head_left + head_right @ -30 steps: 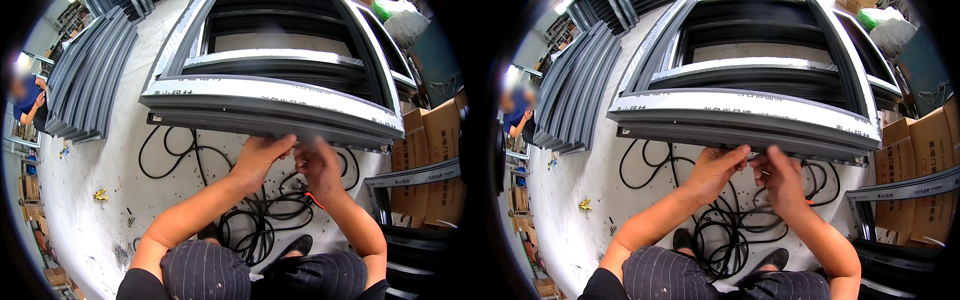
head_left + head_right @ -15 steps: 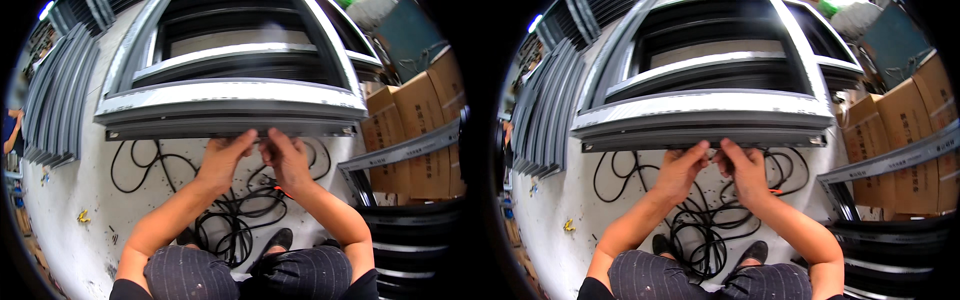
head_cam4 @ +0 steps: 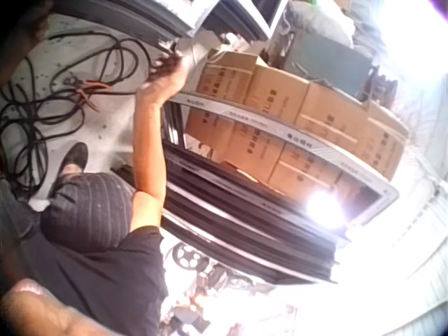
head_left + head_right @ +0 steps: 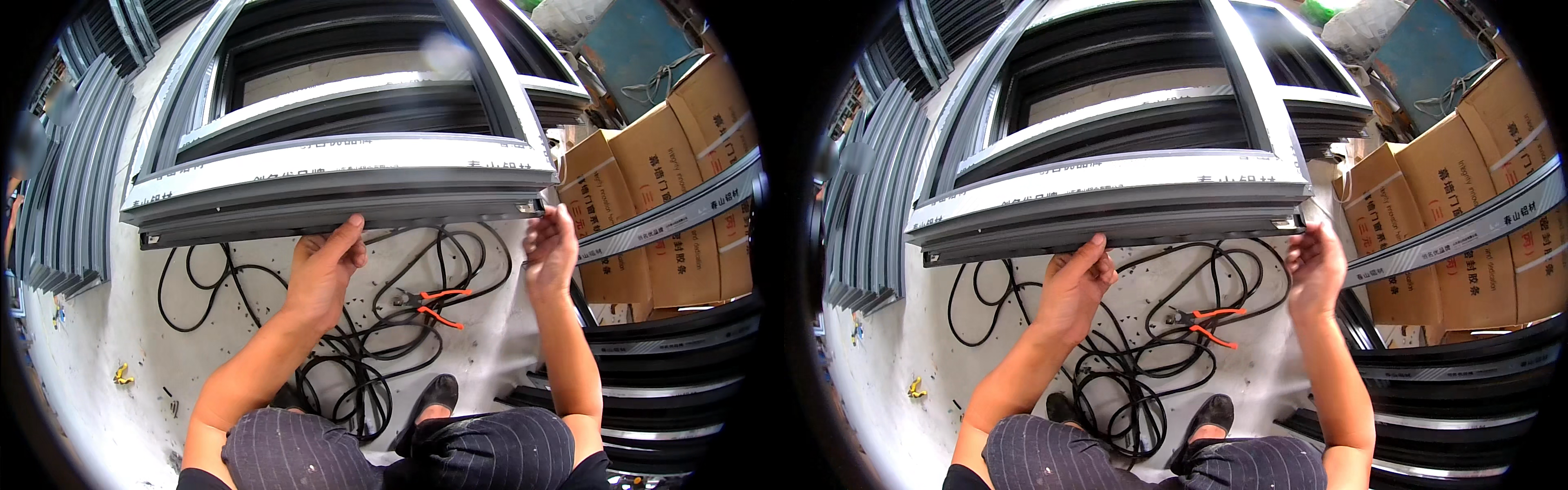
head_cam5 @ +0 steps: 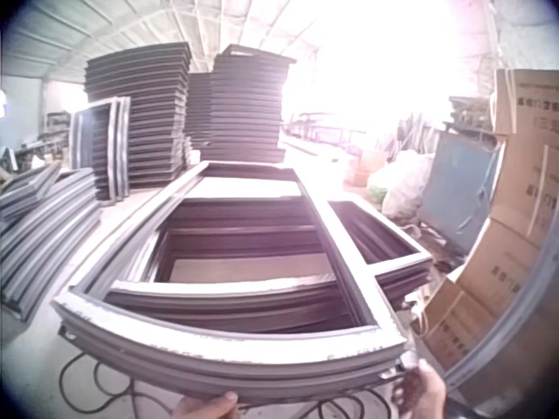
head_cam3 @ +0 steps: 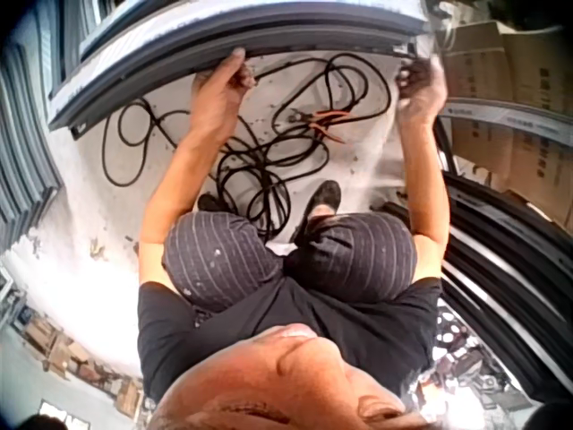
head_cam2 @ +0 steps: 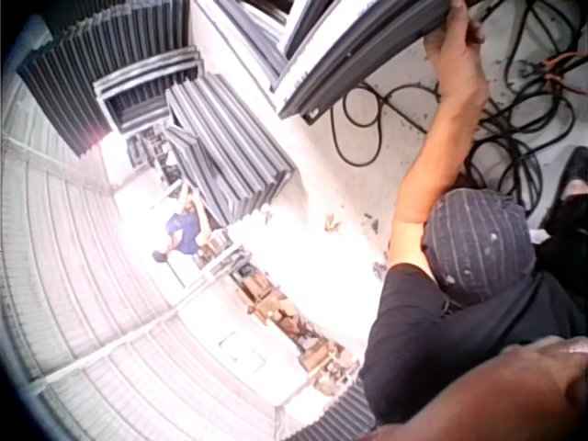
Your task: The person fits a rubber seal into the groove of a metal window frame by hand, trims the excess with pliers, and then carries the frame across a warehouse to stack it on a pallet.
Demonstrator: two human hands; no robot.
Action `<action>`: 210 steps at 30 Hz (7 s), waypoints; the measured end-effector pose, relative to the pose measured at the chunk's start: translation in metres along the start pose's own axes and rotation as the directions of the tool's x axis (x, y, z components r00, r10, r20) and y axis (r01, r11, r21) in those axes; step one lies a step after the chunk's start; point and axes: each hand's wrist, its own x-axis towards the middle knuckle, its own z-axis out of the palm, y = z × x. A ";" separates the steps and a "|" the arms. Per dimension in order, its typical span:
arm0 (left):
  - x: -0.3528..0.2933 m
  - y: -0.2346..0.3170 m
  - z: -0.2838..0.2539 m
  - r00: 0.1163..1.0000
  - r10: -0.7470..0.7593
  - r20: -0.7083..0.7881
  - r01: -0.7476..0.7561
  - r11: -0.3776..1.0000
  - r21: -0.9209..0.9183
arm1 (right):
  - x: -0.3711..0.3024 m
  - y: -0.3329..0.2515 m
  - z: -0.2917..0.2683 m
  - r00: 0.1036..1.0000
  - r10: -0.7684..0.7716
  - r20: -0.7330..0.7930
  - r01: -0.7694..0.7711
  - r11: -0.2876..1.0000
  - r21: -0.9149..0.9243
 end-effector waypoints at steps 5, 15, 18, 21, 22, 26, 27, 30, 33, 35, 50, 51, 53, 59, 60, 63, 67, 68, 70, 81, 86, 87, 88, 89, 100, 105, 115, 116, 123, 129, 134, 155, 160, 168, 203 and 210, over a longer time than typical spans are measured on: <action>-0.001 -0.003 0.008 0.988 -0.128 0.082 0.128 0.992 0.013 | 0.037 -0.038 -0.001 0.928 -0.249 0.278 0.362 0.778 -0.513; 0.018 -0.021 0.042 0.984 -0.058 0.168 0.053 0.998 0.038 | 0.060 -0.060 0.011 0.915 0.108 0.388 0.174 0.762 -0.623; 0.016 -0.023 0.047 0.990 -0.052 0.131 0.050 0.999 0.022 | 0.054 -0.058 0.007 0.925 0.100 0.366 0.163 0.766 -0.622; 0.018 -0.023 0.046 0.990 -0.064 0.128 0.061 0.998 0.026 | 0.052 -0.054 0.006 0.922 0.061 0.383 0.181 0.806 -0.563; 0.018 -0.022 0.044 0.989 -0.069 0.133 0.066 0.997 0.033 | 0.052 -0.051 0.008 0.916 0.050 0.399 0.199 0.806 -0.558; 0.015 -0.020 0.033 0.993 -0.108 0.046 0.108 0.994 0.014 | 0.039 -0.035 0.002 0.930 -0.068 0.360 0.302 0.700 -0.647; 0.014 -0.019 0.023 0.993 -0.114 0.010 0.113 0.993 0.028 | 0.031 -0.036 0.004 0.933 -0.071 0.351 0.299 0.694 -0.655; 0.005 0.000 -0.003 0.998 -0.047 0.031 0.046 0.998 0.043 | 0.024 -0.037 -0.006 0.946 -0.156 0.285 0.310 0.697 -0.646; -0.011 0.025 -0.045 0.996 0.009 -0.090 -0.004 0.998 0.055 | 0.030 -0.034 -0.020 0.940 -0.218 0.264 0.340 0.687 -0.642; -0.022 0.039 -0.080 0.984 0.030 -0.177 -0.019 0.998 0.064 | 0.041 -0.031 -0.033 0.933 -0.275 0.231 0.359 0.701 -0.616; -0.082 0.141 -0.228 0.863 0.154 -0.482 -0.155 0.987 0.037 | -0.056 -0.040 0.071 0.496 -0.707 0.504 0.845 0.261 -0.466; -0.087 0.148 -0.224 0.876 0.127 -0.465 -0.112 0.992 0.059 | -0.064 -0.039 0.081 0.442 -0.702 0.558 0.872 0.193 -0.449; -0.087 0.159 -0.217 0.898 0.112 -0.426 -0.038 0.983 0.179 | -0.081 -0.042 0.101 0.366 -0.632 0.683 0.901 0.056 -0.431; -0.067 0.154 -0.220 0.892 0.217 -0.397 -0.091 0.945 0.313 | -0.103 -0.039 0.159 0.222 -0.504 0.835 0.931 -0.146 -0.336; -0.066 0.150 -0.217 0.862 0.241 -0.445 -0.102 0.944 0.315 | -0.100 -0.035 0.163 0.212 -0.497 0.841 0.930 -0.163 -0.330; -0.073 0.138 -0.190 0.824 0.262 -0.503 -0.095 0.938 0.333 | -0.091 -0.029 0.168 0.234 -0.417 0.878 0.904 -0.240 -0.355; -0.103 0.088 -0.151 0.939 0.163 -0.301 -0.039 0.924 0.380 | -0.088 -0.029 0.171 0.215 -0.432 0.876 0.933 -0.174 -0.315; -0.112 0.078 -0.128 0.970 0.104 -0.221 -0.015 0.928 0.372 | -0.087 -0.033 0.169 0.229 -0.408 0.884 0.938 -0.150 -0.313; -0.119 0.069 -0.111 0.985 -0.155 -0.075 0.172 0.872 0.458 | -0.086 -0.033 0.165 0.253 -0.354 0.900 0.947 -0.100 -0.306; -0.036 0.142 -0.113 0.993 0.015 -0.117 0.054 0.827 0.560 | -0.088 -0.043 0.155 0.309 -0.094 0.946 0.945 -0.079 -0.317; 0.010 0.174 -0.093 0.987 -0.058 -0.152 0.127 0.862 0.491 | -0.081 -0.055 0.155 0.319 0.028 0.947 0.947 -0.052 -0.317; 0.014 0.178 -0.092 0.984 -0.069 -0.162 0.138 0.870 0.472 | -0.079 -0.057 0.157 0.316 0.051 0.948 0.949 -0.013 -0.315; 0.019 0.183 -0.091 0.988 -0.099 -0.116 0.142 0.879 0.456 | -0.075 -0.059 0.160 0.310 0.074 0.948 0.949 0.027 -0.313; 0.026 0.184 -0.085 0.985 -0.127 -0.114 0.164 0.888 0.429 | -0.072 -0.060 0.162 0.302 0.098 0.948 0.949 0.066 -0.309; 0.049 0.121 -0.059 0.920 -0.192 -0.341 0.211 0.977 0.018 | -0.078 -0.059 0.177 0.318 0.073 0.945 0.948 -0.005 -0.318; 0.044 0.114 -0.057 0.916 -0.274 -0.293 0.237 0.959 -0.154 | -0.080 -0.062 0.186 0.284 0.048 0.958 0.959 -0.023 -0.283; 0.050 0.103 -0.053 0.921 -0.225 -0.319 0.157 0.961 -0.227 | -0.070 -0.061 0.178 0.209 0.134 0.969 0.977 0.003 -0.211; 0.054 0.097 -0.065 0.910 -0.232 -0.343 0.166 0.963 -0.212 | -0.064 -0.062 0.182 0.172 0.114 0.978 0.984 0.015 -0.175; 0.049 0.094 -0.066 0.897 -0.365 -0.248 0.261 0.892 -0.370 | -0.055 -0.062 0.169 0.186 0.029 0.982 0.978 0.094 -0.188; 0.052 0.105 -0.071 0.840 -0.454 -0.298 0.384 0.884 -0.267 | -0.058 -0.066 0.169 0.287 -0.016 0.958 0.954 0.088 -0.285; 0.049 0.127 -0.052 0.731 -0.562 -0.388 0.451 0.824 -0.343 | -0.084 -0.077 0.195 0.706 0.163 0.689 0.690 0.064 -0.721; -0.030 0.217 -0.061 0.721 -0.672 -0.167 0.643 0.739 -0.201 | -0.227 -0.136 0.346 0.938 0.329 -0.107 -0.265 0.486 -0.833; -0.038 0.229 -0.064 0.690 -0.689 -0.222 0.675 0.723 -0.145 | -0.240 -0.116 0.349 0.960 0.234 -0.154 -0.238 0.398 -0.886; -0.084 0.243 -0.074 0.642 -0.719 -0.265 0.719 0.685 -0.117 | -0.284 -0.131 0.346 0.960 0.231 -0.161 -0.253 0.456 -0.853; 0.038 0.570 -0.011 0.843 -0.202 -0.498 0.302 0.945 0.127 | -0.377 -0.339 0.240 0.886 0.437 0.155 -0.073 0.461 -0.884; -0.083 0.535 0.100 0.903 -0.139 -0.406 0.208 0.969 0.132 | -0.370 -0.353 0.181 0.952 0.296 0.072 -0.014 0.276 -0.961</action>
